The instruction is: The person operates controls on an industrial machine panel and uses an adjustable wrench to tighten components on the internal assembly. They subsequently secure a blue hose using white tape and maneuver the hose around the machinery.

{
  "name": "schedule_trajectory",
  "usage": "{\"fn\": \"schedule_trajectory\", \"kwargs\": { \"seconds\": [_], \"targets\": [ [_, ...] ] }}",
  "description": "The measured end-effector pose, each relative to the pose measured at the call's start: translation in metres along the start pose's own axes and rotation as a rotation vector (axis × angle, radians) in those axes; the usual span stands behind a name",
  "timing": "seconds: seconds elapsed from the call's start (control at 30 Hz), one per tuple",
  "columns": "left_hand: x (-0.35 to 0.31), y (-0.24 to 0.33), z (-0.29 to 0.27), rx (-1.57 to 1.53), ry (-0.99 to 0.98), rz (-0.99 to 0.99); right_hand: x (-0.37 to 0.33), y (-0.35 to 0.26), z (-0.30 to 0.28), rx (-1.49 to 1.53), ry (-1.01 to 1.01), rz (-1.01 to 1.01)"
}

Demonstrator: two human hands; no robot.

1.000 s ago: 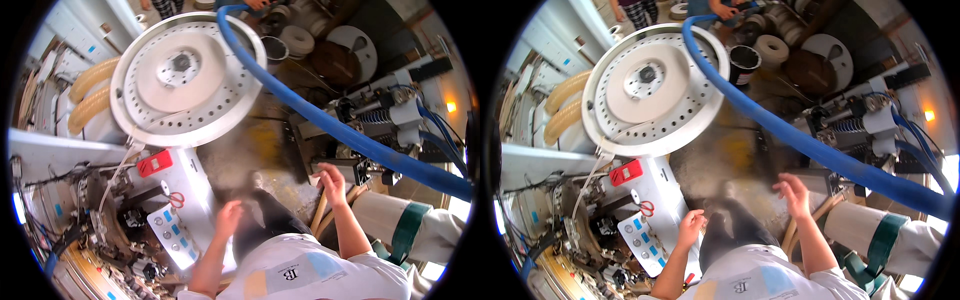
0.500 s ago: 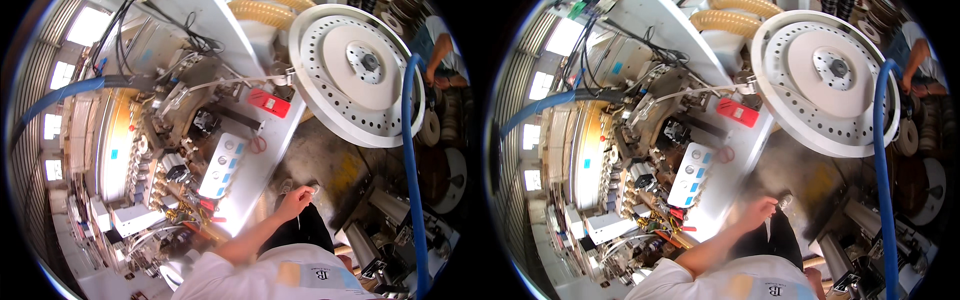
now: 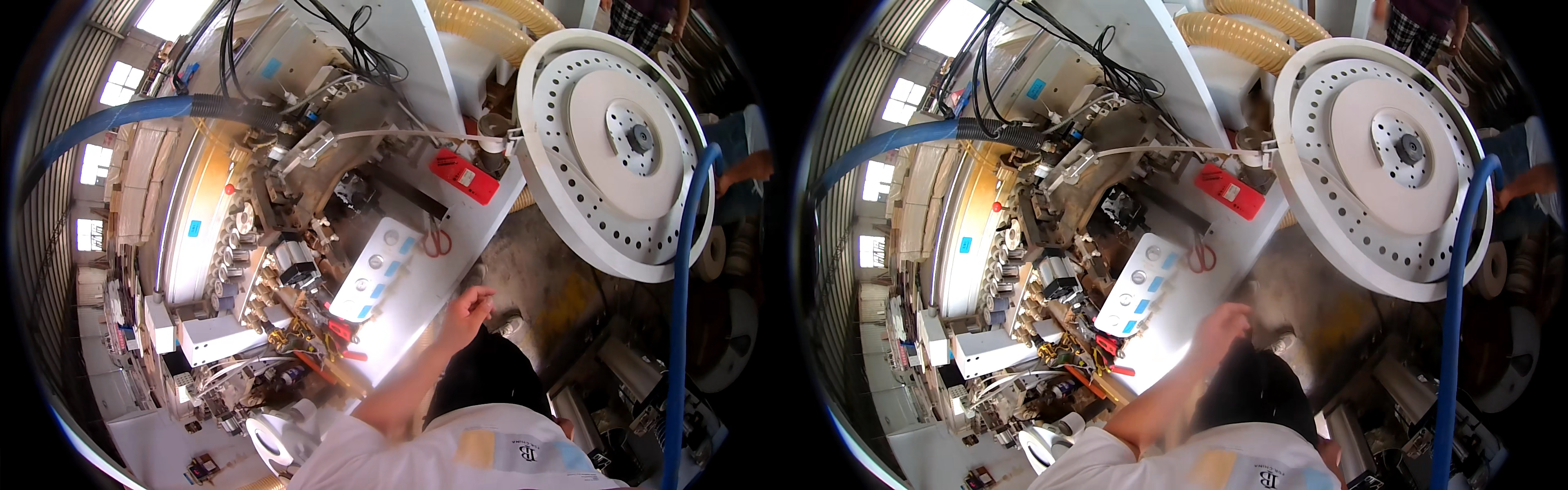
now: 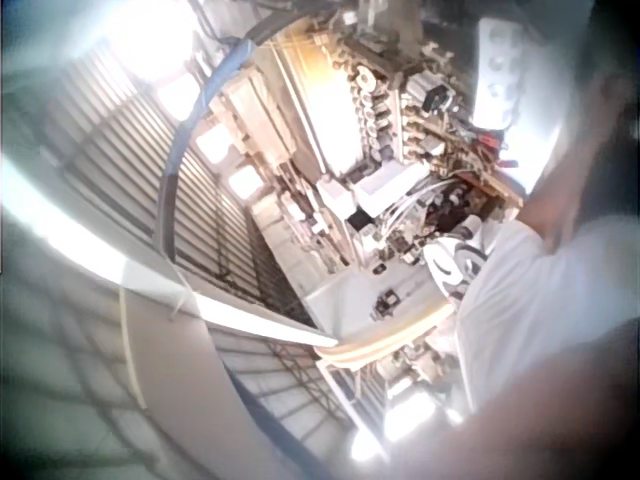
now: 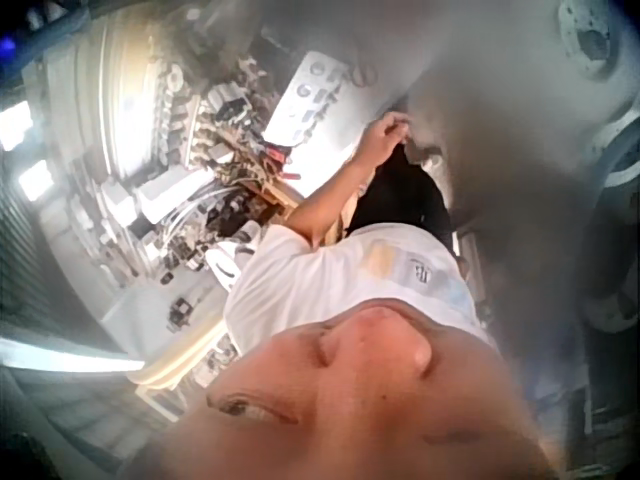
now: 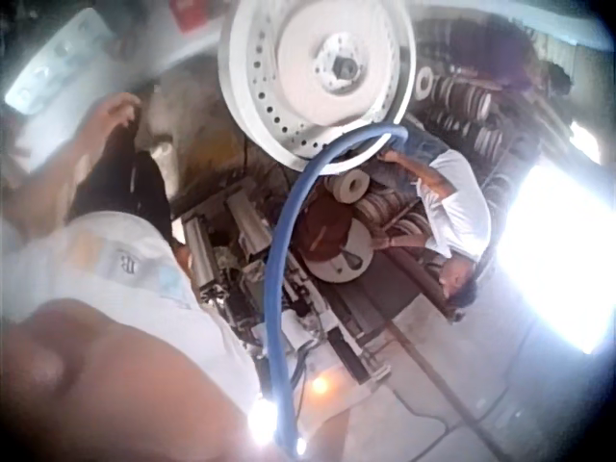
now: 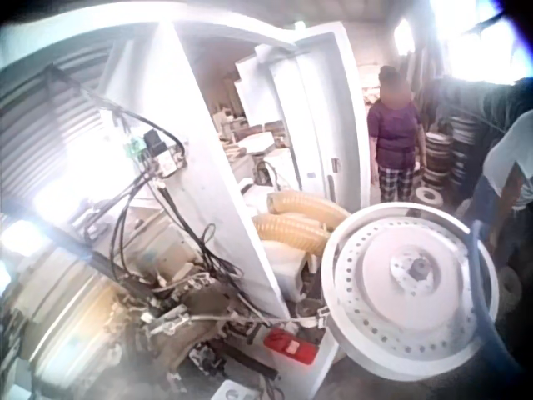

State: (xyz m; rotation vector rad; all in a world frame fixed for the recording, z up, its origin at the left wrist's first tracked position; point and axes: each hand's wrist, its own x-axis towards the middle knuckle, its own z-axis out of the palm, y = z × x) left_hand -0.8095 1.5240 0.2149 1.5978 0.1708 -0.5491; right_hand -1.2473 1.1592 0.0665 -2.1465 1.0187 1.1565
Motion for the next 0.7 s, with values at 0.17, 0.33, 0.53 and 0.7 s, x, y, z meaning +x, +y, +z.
{"fn": "schedule_trajectory", "kwargs": {
  "seconds": [0.17, 0.33, 0.53, 0.7],
  "targets": [
    [0.047, 0.010, -0.029, -0.101, 0.048, 0.065, 0.024, 0.007, 0.010, 0.107, -0.032, 0.061],
    [0.113, 0.046, -0.071, -0.009, 0.135, 0.119, 0.039, -0.046, 0.004, 0.174, -0.022, 0.056],
    [0.216, 0.174, -0.187, 0.592, 0.411, 0.545, 0.042, -0.100, -0.004, 0.236, 0.013, 0.041],
    [0.337, 0.257, -0.310, 1.394, 0.745, 0.775, 0.023, -0.163, -0.014, 0.286, 0.069, 0.005]
  ]
}}
